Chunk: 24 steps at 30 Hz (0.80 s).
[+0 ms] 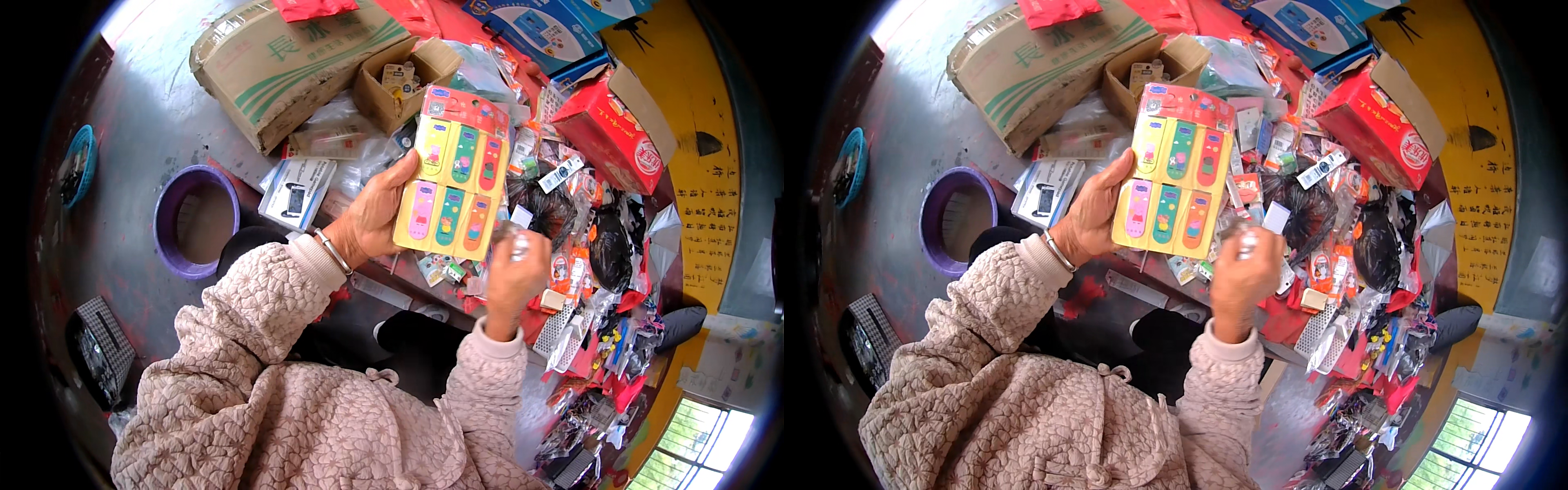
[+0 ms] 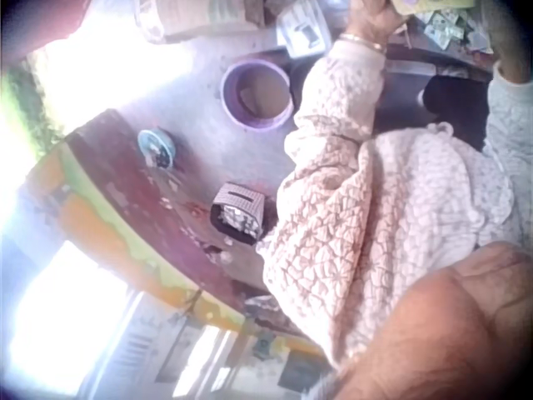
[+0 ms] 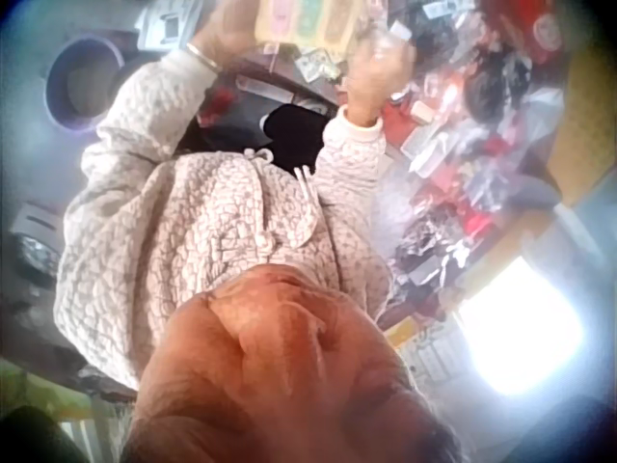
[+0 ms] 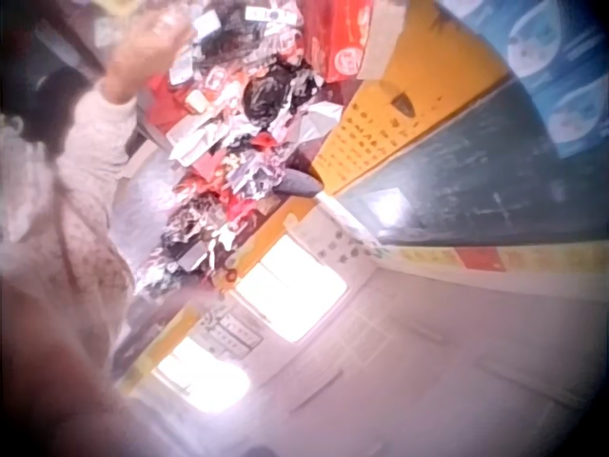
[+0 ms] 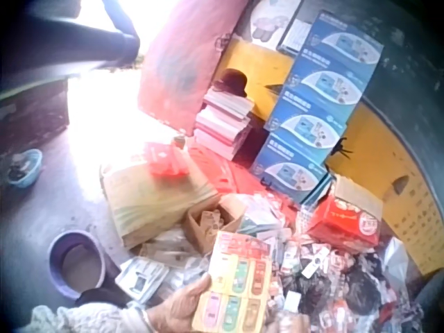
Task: The person wipes various packaged items, including nail stickers and small household goods, with a white cloth and places some of them into a small cardboard box.
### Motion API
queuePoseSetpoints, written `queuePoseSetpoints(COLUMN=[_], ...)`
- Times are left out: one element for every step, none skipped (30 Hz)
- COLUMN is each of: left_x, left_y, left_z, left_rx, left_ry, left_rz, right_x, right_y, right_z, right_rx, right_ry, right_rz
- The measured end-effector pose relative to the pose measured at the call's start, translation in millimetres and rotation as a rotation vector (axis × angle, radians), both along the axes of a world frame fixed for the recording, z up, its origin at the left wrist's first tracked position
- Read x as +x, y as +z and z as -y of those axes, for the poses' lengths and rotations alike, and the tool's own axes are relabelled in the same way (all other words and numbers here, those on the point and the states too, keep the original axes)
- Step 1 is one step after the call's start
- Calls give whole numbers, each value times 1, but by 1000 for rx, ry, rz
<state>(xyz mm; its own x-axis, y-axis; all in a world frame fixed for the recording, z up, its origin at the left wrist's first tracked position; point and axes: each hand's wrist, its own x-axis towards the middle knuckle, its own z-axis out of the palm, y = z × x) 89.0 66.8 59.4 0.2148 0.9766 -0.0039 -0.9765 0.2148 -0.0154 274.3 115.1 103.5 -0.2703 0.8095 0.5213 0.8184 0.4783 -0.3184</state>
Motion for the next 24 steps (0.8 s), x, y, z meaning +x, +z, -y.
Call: queuePoseSetpoints(left_x=[2, 2, 2, 4, 5, 6, 9, 12, 15, 20, 21, 22, 24, 20, 17, 16, 15, 13, 15, 16, 15, 13, 12, 15], left_y=[1, 2, 2, 1, 0, -2, -3, -4, -5, -8, -16, -18, -12, -6, -1, 0, 0, 0, -1, -3, -8, -12, -14, -14], left_z=[0, 0, 1, 0, 0, 1, 1, -1, -3, -5, -4, -6, -7, -3, -1, 0, 2, 4, 5, 6, 7, 9, 10, 8], left_rx=[-18, -36, -35, -36, -39, -16, -9, 1, 11, -7, -25, -26, -40, -30, -20, -44, -50, -56, -63, -61, -42, -23, -4, -51], left_ry=[13, 26, 23, 15, 6, -4, -29, -56, -86, -95, -91, -96, -88, -93, -100, -114, -145, -175, -210, -226, -246, -268, -290, -248], left_rz=[-18, -36, -39, -40, -43, -38, -30, -25, -21, -13, -16, -13, -79, -100, -120, -108, -125, -141, -153, -203, -233, -266, -298, -295], right_x=[9, 13, 16, 15, 13, 6, -3, -13, -21, -26, -37, -40, -39, -39, -39, -35, -30, -26, -21, -18, -18, -19, -18, -13], right_y=[3, 2, 1, 9, 18, 25, 27, 25, 17, 0, -12, -14, -13, -8, 1, 11, 20, 30, 36, 39, 35, 26, 20, 20], right_z=[-8, -12, -12, -9, -6, 3, 10, 15, 20, 21, 30, 36, 36, 36, 35, 33, 29, 24, 21, 20, 16, 13, 10, 8], right_rx=[-20, -41, 23, 86, 147, 164, 151, 142, -2, -131, -196, -207, -137, -178, -219, -261, -210, -159, -110, -66, -54, -42, -30, -121], right_ry=[-27, -53, -31, -13, 5, 67, 159, 250, 364, 469, 464, 515, 596, 678, 758, 731, 693, 656, 614, 600, 617, 631, 645, 610], right_rz=[-77, -154, -189, -222, -257, -228, -229, -233, -213, -200, -135, -106, -48, -67, -84, -152, -179, -205, -227, -140, -69, -2, 65, -1])
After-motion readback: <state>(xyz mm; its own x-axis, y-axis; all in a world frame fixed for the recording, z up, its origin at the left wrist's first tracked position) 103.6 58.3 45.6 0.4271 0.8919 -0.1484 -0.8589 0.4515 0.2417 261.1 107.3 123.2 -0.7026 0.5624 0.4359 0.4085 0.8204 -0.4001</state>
